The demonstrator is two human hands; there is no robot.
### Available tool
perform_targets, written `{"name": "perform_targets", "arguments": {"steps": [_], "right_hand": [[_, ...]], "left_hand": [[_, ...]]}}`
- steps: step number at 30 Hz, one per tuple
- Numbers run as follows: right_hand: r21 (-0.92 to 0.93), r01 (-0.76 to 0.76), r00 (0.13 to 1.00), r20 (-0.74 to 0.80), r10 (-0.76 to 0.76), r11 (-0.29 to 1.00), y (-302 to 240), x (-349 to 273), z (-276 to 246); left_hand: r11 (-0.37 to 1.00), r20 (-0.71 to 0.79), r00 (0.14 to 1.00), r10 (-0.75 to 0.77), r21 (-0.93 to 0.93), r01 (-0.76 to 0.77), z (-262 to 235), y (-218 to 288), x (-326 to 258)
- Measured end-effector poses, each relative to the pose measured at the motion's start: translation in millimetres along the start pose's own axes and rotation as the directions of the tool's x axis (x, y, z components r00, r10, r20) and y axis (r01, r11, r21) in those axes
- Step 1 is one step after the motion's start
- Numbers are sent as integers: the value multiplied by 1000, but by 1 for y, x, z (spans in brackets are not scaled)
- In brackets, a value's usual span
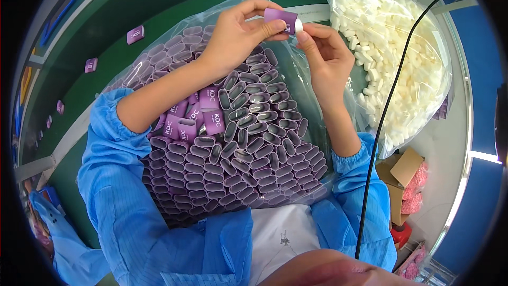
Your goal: The person repeatedly picks up small purple plastic containers and white cylindrical objects from a nearby bag. They insert the white objects into the purple containers and place the assembled units onto a green table surface. The process is repetitive and involves handling items one at a time.
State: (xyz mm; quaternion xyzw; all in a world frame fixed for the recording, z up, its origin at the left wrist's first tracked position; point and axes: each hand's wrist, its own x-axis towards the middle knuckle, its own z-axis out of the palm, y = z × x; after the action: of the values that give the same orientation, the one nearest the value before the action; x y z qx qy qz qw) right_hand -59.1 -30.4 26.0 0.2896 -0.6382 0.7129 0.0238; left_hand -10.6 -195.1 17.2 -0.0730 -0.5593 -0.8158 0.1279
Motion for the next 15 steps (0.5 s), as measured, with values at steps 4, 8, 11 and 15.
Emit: {"name": "perform_targets", "arguments": {"steps": [4,8,11,15], "right_hand": [[-51,-91,996,-16,90,995,-1,-2,1],[203,-104,995,10,104,974,11,-1,-7],[275,-38,994,107,9,961,20,2,-10],[-32,253,968,11,-252,967,20,-3,0]], "left_hand": [[956,28,998,57,286,-63,-5,0,0],[963,62,998,0,268,-17,-2,2,-1],[992,44,994,-104,76,100,0,2,-4],[963,-17,978,-208,-176,201,0,-6,-5]]}}
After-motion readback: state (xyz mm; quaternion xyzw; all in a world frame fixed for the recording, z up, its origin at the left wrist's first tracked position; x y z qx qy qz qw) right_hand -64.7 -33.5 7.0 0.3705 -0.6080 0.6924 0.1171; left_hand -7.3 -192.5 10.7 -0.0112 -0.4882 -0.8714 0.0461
